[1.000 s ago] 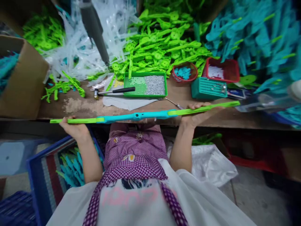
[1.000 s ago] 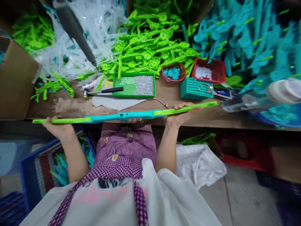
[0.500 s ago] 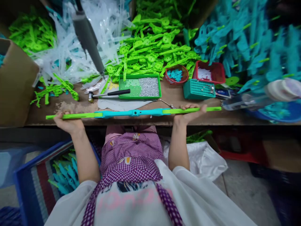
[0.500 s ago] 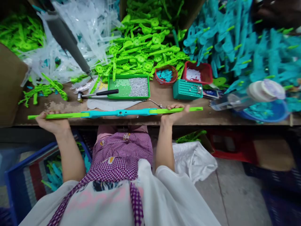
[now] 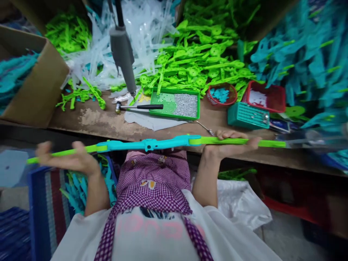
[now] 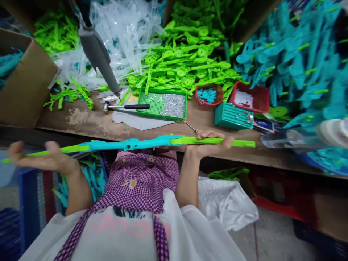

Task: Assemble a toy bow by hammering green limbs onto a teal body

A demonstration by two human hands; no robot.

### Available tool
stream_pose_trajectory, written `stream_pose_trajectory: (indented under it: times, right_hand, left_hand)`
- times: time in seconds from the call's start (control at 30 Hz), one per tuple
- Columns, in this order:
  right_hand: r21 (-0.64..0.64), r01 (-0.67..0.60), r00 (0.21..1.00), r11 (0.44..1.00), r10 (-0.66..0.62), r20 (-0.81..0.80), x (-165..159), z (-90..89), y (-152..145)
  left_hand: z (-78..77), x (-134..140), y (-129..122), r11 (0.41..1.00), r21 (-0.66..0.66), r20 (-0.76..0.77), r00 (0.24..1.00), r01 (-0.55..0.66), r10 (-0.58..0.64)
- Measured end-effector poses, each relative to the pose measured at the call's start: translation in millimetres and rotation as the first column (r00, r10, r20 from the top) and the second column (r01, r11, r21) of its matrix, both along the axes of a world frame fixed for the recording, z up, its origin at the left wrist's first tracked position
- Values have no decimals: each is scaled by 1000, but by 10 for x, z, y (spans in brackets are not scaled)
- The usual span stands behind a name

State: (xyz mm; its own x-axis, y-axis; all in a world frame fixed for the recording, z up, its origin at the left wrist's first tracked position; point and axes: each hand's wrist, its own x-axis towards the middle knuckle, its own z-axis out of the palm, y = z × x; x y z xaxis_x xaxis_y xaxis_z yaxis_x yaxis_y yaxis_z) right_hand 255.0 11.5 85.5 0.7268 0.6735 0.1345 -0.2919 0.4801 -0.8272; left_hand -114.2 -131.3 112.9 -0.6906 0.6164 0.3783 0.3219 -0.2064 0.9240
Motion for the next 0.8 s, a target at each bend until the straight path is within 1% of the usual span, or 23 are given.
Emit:
stream_pose_trajectory:
  times: [0.1,0.17,0.2,0.27,0.33,0.4,0.47,0.5,0.53,0.57,0.63,0.67,0.7,0.73,0.77,0.8]
  right_hand:
    - [-38,-56,998,998,55,-4,-249,119,36]
    - [-49,-97,993,994,100,60,-421,248,68]
    - [-44,-108,988,993,112,102,-511,325,83]
    - [-3,-113,982,994,112,155,-686,482,103]
    - [61,-132,984,989,123,131,-833,604,88]
    - [121,-198,978,973,188,93,-938,651,23]
    - [154,-309,949,938,293,120,-1018,605,-87]
    - [157,-377,921,913,351,168,-1058,550,-152]
    - [149,-453,880,879,413,236,-1105,476,-218]
    - [131,-528,824,839,469,319,-1159,386,-283]
    - [49,-671,660,740,566,494,-1286,179,-414]
    - [-2,-729,568,685,606,556,-1354,74,-481]
    - [-56,-773,485,632,646,589,-1418,-23,-553]
    - [-115,-807,411,579,691,594,-1478,-103,-631]
    - [-174,-834,348,524,743,571,-1533,-161,-714]
    - [-234,-858,280,457,799,533,-1583,-194,-805]
  left_hand:
    - [8,215,-151,995,-95,-159,986,29,-44]
    - [-3,376,-168,986,-155,-268,958,61,-101]
    - [-4,450,-157,981,-180,-334,933,73,-131]
    - [6,561,-113,973,-215,-487,854,84,-182]
    - [23,603,-69,974,-216,-627,755,67,-191]
    - [19,582,-66,980,-197,-713,681,33,-167]
    - [-47,522,-144,980,-197,-738,656,14,-157]
    - [-112,484,-224,978,-208,-728,666,10,-162]
    - [-202,443,-334,973,-229,-699,695,2,-167]
    - [-315,400,-476,967,-256,-653,739,-11,-165]
    - [-598,308,-857,948,-309,-526,845,-78,-102]
    - [-756,259,-1092,933,-334,-462,886,-136,-36]
    - [-919,208,-1349,909,-355,-410,910,-217,57]
    - [-1079,156,-1622,870,-383,-368,915,-311,165]
    - [-1231,103,-1901,810,-415,-333,898,-414,288]
    - [-1373,50,-2179,723,-462,-303,857,-514,416]
